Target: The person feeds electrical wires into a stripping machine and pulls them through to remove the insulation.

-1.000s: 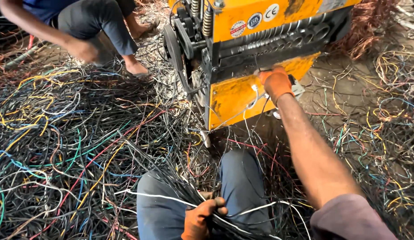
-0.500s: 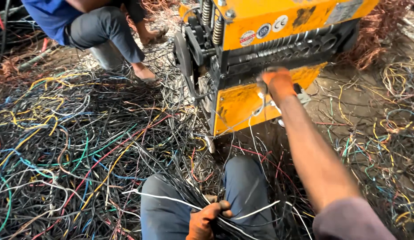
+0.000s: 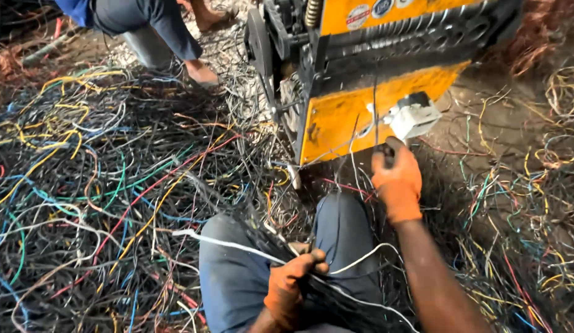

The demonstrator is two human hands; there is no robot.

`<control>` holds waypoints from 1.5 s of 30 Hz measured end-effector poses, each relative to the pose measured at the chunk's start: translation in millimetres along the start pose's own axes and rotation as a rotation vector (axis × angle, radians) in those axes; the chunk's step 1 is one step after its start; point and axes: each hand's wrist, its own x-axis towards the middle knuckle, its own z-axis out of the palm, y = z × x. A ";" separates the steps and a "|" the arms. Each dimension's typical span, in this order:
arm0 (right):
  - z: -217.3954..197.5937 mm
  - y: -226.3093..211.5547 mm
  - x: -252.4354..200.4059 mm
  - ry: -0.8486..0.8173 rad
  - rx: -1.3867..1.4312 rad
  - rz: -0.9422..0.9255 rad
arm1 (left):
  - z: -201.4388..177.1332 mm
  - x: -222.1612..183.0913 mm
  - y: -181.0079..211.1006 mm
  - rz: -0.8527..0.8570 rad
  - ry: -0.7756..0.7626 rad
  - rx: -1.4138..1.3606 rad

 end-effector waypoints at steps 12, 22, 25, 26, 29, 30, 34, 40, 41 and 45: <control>-18.6 -83.4 -43.1 -0.446 0.844 0.485 | 6.7 -4.4 3.4 0.064 -0.041 0.143; -54.9 -92.1 -77.6 -0.443 1.270 0.820 | -75.9 16.6 -26.4 0.058 -0.389 0.029; -69.1 -80.7 -80.5 -0.355 1.249 0.912 | -76.8 11.0 -23.7 0.068 -0.340 0.031; -69.6 -74.5 -73.9 -0.332 1.238 1.031 | -75.2 8.9 -21.3 0.040 -0.280 0.050; -82.2 -50.0 -71.0 -0.510 0.978 1.036 | -66.6 -0.9 -18.4 0.031 -0.228 0.108; -88.6 -40.6 -73.2 -0.610 0.852 0.981 | -62.7 -5.4 -17.1 0.099 -0.286 0.117; -115.9 -10.5 -63.7 -0.925 0.225 0.784 | -35.3 -24.1 1.3 0.183 -0.252 0.258; -174.3 -15.4 -42.0 -0.753 0.272 0.717 | 7.3 -36.3 21.2 0.254 -0.321 0.359; -177.0 -21.9 -43.1 -0.791 0.396 0.678 | 12.0 -36.9 23.1 0.253 -0.310 0.375; -149.6 -72.7 -74.6 -0.903 1.008 0.811 | 25.9 -34.5 29.5 0.158 -0.300 0.492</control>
